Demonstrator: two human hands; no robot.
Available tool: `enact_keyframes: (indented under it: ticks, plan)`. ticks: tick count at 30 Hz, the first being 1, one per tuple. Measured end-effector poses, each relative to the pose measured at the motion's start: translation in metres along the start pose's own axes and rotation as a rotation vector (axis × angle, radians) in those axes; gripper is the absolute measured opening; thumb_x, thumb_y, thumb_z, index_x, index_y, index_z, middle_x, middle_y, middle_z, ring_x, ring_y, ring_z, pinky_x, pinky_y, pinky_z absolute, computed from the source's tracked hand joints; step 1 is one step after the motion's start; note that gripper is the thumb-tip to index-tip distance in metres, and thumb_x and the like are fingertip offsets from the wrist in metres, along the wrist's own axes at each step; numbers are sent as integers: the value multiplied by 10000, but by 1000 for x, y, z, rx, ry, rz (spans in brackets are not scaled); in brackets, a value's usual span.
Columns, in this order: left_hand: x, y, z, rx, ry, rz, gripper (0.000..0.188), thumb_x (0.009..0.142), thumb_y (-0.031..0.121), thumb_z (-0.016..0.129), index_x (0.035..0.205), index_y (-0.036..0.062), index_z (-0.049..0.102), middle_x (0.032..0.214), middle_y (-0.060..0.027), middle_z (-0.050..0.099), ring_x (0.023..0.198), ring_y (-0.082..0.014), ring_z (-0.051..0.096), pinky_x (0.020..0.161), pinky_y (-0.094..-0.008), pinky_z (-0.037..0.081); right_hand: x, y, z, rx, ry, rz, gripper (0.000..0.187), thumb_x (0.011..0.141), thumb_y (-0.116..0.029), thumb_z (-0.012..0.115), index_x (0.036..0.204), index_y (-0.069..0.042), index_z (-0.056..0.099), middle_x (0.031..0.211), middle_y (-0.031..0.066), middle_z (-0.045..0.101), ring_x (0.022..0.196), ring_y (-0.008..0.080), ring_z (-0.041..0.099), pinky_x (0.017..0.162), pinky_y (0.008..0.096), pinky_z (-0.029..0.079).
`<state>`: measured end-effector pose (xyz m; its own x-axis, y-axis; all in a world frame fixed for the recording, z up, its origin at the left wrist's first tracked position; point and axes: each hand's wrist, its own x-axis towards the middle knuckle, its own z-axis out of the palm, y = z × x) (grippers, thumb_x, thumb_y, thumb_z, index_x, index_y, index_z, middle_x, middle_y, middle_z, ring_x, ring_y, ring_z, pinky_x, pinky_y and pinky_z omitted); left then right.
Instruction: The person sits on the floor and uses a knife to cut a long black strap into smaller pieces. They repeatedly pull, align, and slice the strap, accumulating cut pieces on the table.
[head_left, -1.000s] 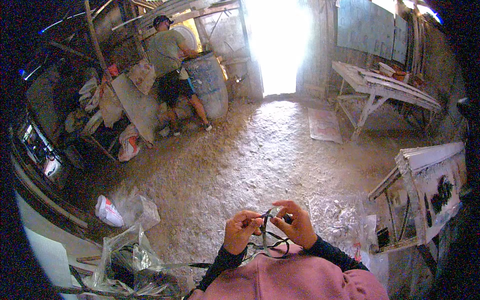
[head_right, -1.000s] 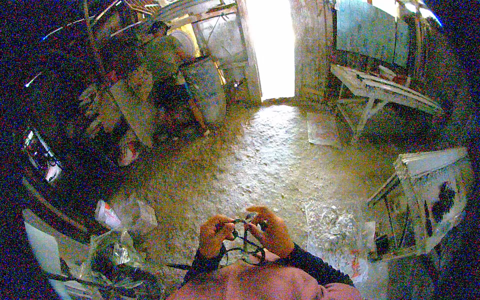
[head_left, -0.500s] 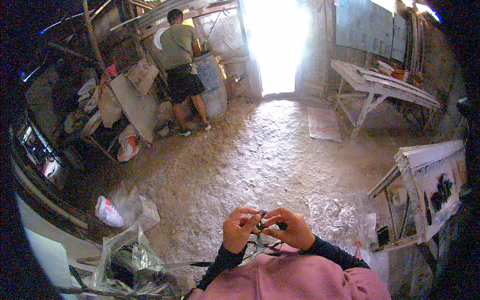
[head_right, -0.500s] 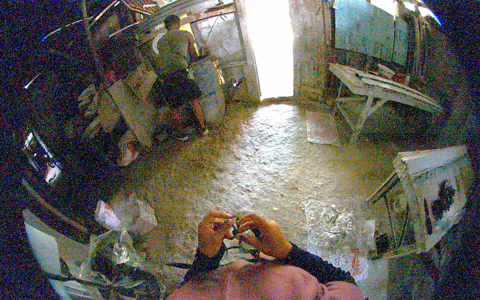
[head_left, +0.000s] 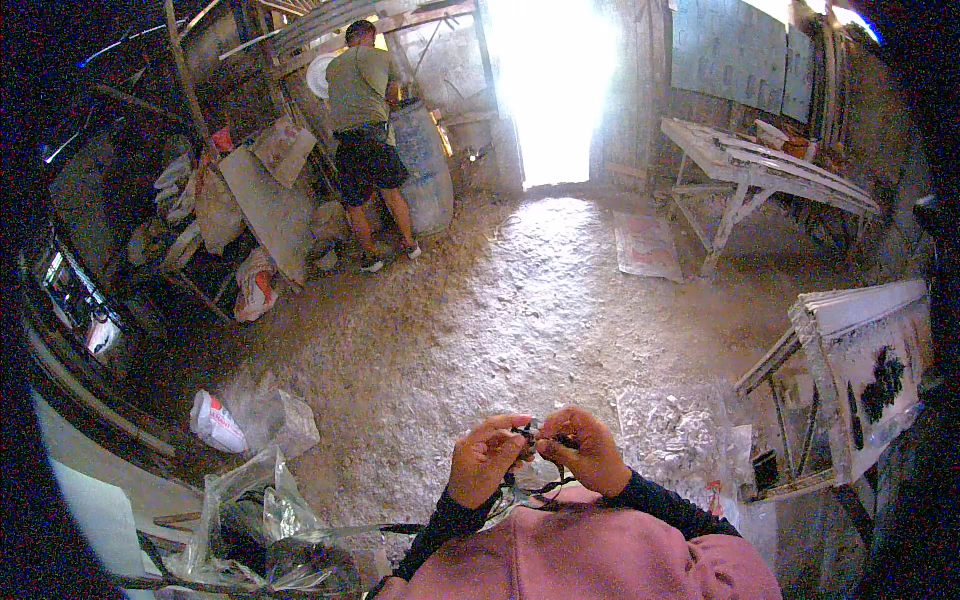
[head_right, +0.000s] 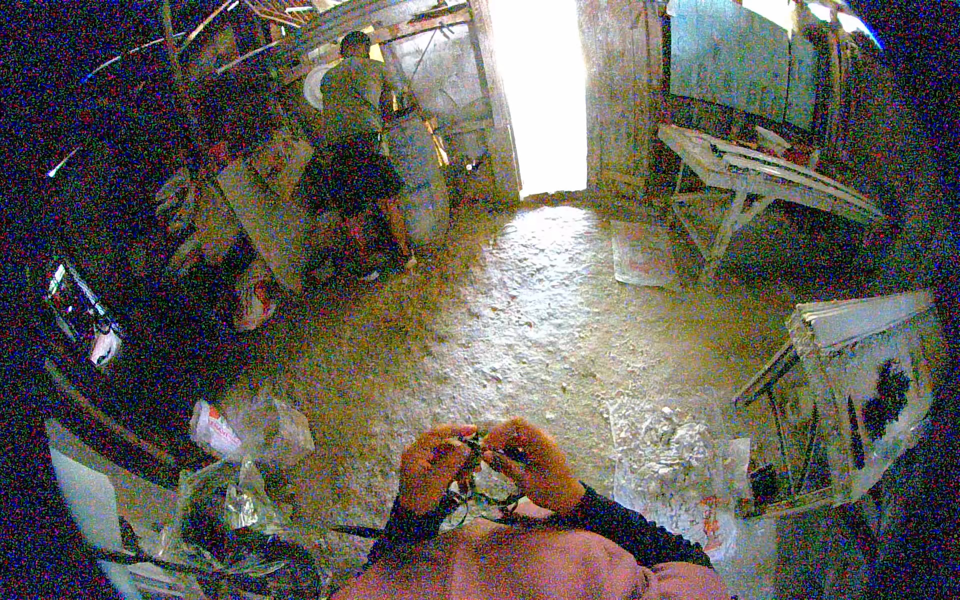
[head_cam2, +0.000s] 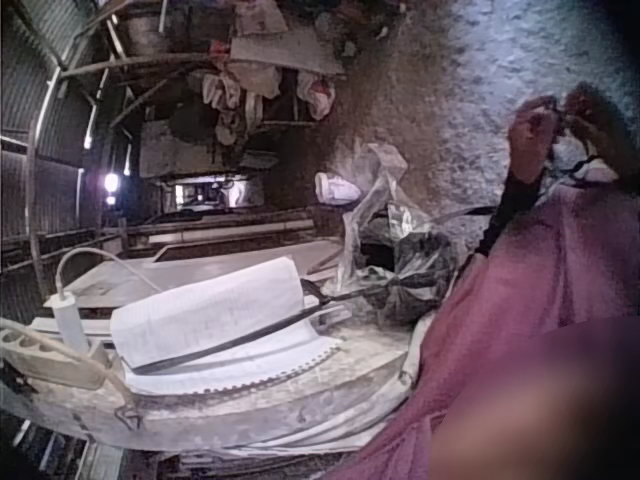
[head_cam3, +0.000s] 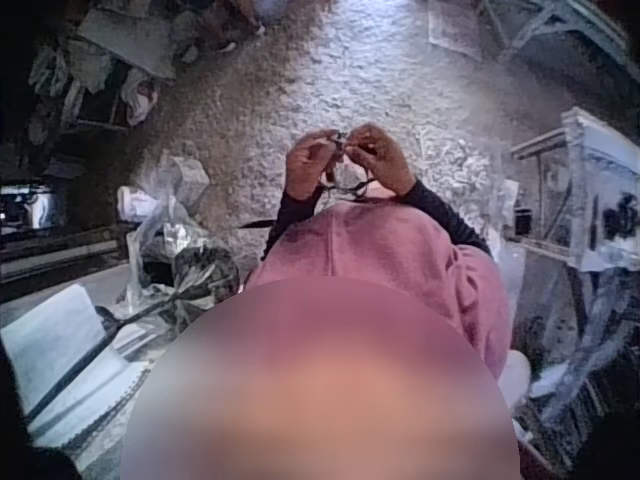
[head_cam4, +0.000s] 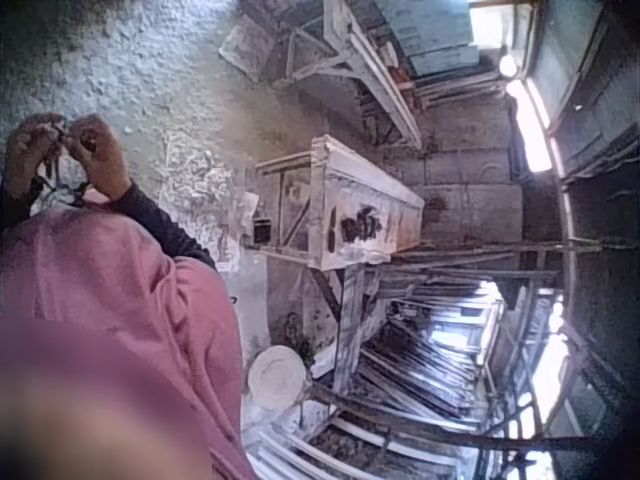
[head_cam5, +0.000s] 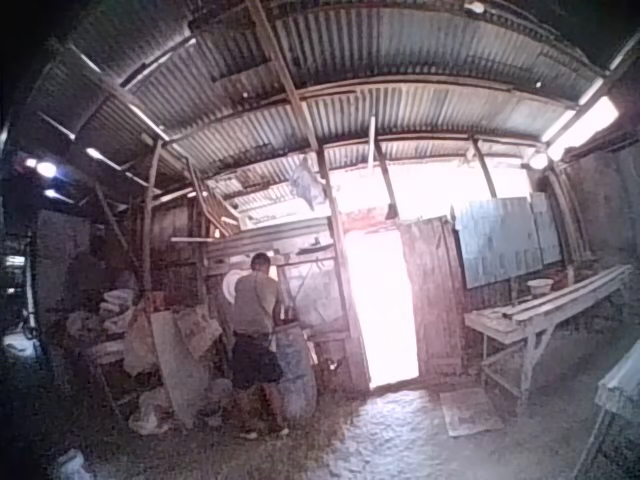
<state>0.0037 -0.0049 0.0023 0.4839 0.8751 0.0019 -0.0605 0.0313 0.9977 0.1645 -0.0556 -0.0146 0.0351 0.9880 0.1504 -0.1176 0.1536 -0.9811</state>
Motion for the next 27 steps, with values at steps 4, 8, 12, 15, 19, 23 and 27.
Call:
enact_keyframes:
  ticks: [4, 8, 12, 15, 19, 23, 27]
  plan:
    - [4, 1, -2, 308, -46, 202, 356, 769, 119, 663, 1113, 106, 574, 752, 9, 549, 657, -70, 528, 527, -202, 435, 0, 4, -2, 9, -4, 25, 137, 806, 11, 591, 906, -40, 511, 894, 31, 582, 841, 105, 564, 741, 243, 472]
    - [8, -2, 0, 394, -35, 350, 370, 683, 111, 739, 1032, 101, 616, 785, 1, 527, 630, -64, 492, 504, -192, 421, 0, 4, -1, 55, -9, -1, 109, 817, 9, 576, 915, -25, 541, 893, 37, 593, 853, 107, 566, 744, 240, 471]
    - [7, -3, 4, 392, 59, 361, 288, 645, 119, 770, 889, 80, 622, 779, -1, 526, 574, -52, 470, 464, -190, 400, -1, -4, -1, -7, -36, 27, 90, 832, -22, 569, 919, -9, 589, 880, 45, 608, 845, 107, 566, 746, 234, 466]
    - [6, -3, 3, 395, 97, 330, 249, 629, 130, 783, 793, 66, 607, 760, -2, 515, 536, -48, 453, 441, -190, 373, -1, -10, 0, -23, -29, 72, 112, 831, -68, 585, 928, -19, 608, 868, 39, 630, 814, 103, 570, 727, 236, 468]
    - [5, -3, 0, 456, 98, 395, 240, 617, 149, 793, 729, 65, 598, 726, -6, 498, 511, -51, 441, 426, -199, 345, -2, -16, -1, 57, -56, 32, 129, 817, -98, 616, 915, -14, 617, 845, 31, 623, 790, 87, 562, 700, 218, 460]
    - [5, -7, -5, 540, 101, 424, 241, 626, 181, 791, 697, 64, 593, 700, -9, 489, 493, -64, 437, 425, -220, 349, -2, -19, -2, -79, -97, 82, 122, 803, -82, 631, 891, 1, 614, 823, 24, 612, 784, 77, 558, 690, 207, 460]
    - [7, -8, -7, 503, 45, 405, 277, 633, 208, 786, 782, 83, 589, 783, -24, 513, 612, -97, 489, 509, -237, 401, -1, -16, -2, -58, -61, 112, 130, 792, -123, 648, 870, -22, 627, 730, 7, 611, 662, 74, 545, 603, 234, 463]
